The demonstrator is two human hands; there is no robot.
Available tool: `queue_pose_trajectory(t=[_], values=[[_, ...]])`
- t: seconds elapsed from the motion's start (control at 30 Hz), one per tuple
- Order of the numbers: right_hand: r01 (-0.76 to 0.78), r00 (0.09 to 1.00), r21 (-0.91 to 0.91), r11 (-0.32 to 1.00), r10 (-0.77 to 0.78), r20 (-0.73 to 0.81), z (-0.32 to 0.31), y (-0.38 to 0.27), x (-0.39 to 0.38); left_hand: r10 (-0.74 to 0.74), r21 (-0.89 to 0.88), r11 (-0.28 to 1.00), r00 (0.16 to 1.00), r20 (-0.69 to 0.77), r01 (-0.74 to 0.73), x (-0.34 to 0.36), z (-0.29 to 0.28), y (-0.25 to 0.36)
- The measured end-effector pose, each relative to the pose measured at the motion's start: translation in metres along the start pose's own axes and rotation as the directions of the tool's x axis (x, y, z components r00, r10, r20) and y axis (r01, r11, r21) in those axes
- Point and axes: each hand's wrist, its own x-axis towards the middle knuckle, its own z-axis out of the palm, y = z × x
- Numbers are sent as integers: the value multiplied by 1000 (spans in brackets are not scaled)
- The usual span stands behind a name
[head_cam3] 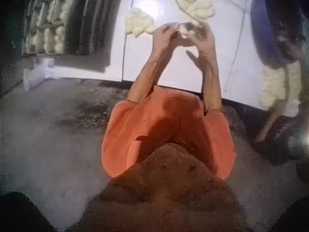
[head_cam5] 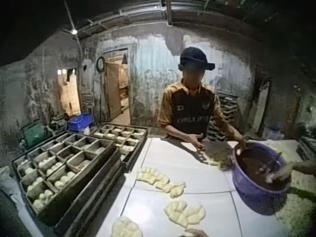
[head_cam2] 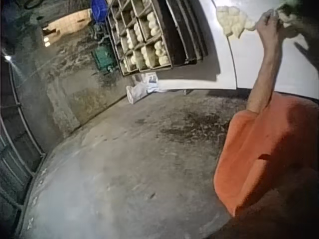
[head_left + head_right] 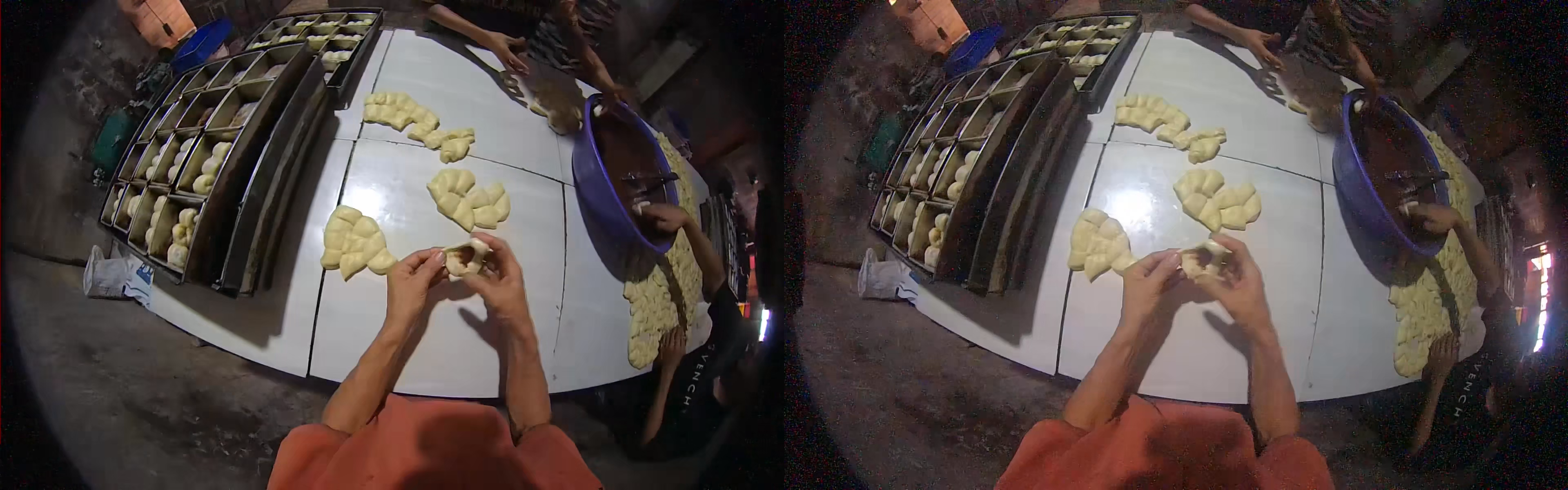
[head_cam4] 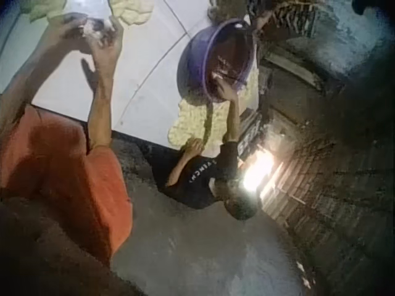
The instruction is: The person picks up pieces of dough from a table, fills them with a dark mixture from a bowl using their fingers, and places the shaped dough pieces into a metal tray with compartments.
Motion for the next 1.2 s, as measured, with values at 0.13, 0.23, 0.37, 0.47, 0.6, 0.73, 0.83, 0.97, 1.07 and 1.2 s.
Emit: queue_pose_trajectory(t=[0.13, 0.23, 0.37, 0.47, 0.6, 0.73, 0.83, 0.97, 1.07, 1.2], values=[[246, 954, -392, 886, -292, -61, 42, -1, -10, 98, 62, 993, 995, -23, -96, -18, 3, 10], [248, 931, -444, 861, -339, -137, 50, 15, -10, 159, 248, 959, 985, -66, -139, -24, 1, 19], [57, 989, -232, 971, -86, -118, 54, 5, -8, 21, 162, 986, 997, 76, -33, -20, -6, 36], [-15, 1000, -86, 996, 13, -23, 48, 8, -10, -64, 248, 968, 990, 123, 31, -8, -20, 48], [278, 956, -262, 924, -240, 165, 42, 3, -21, -97, 366, 930, 985, 140, 39, -19, -20, 63], [501, 861, -343, 795, -497, 106, 39, 10, -17, -52, 285, 958, 973, 224, -14, -29, -26, 49], [447, 860, -133, 884, -466, -208, 64, 9, -19, -13, 290, 956, 976, 218, -52, -32, -24, 49], [376, 906, -365, 852, -420, -48, 51, 21, -25, -94, 217, 975, 967, 239, 41, -35, -27, 39], [296, 921, -426, 855, -373, -109, 45, 34, -28, -171, 253, 961, 958, 232, 110, -45, -23, 30], [38, 987, -355, 934, -91, -134, 44, 31, -32, -55, 311, 950, 986, 158, 3, -32, -39, 6]])
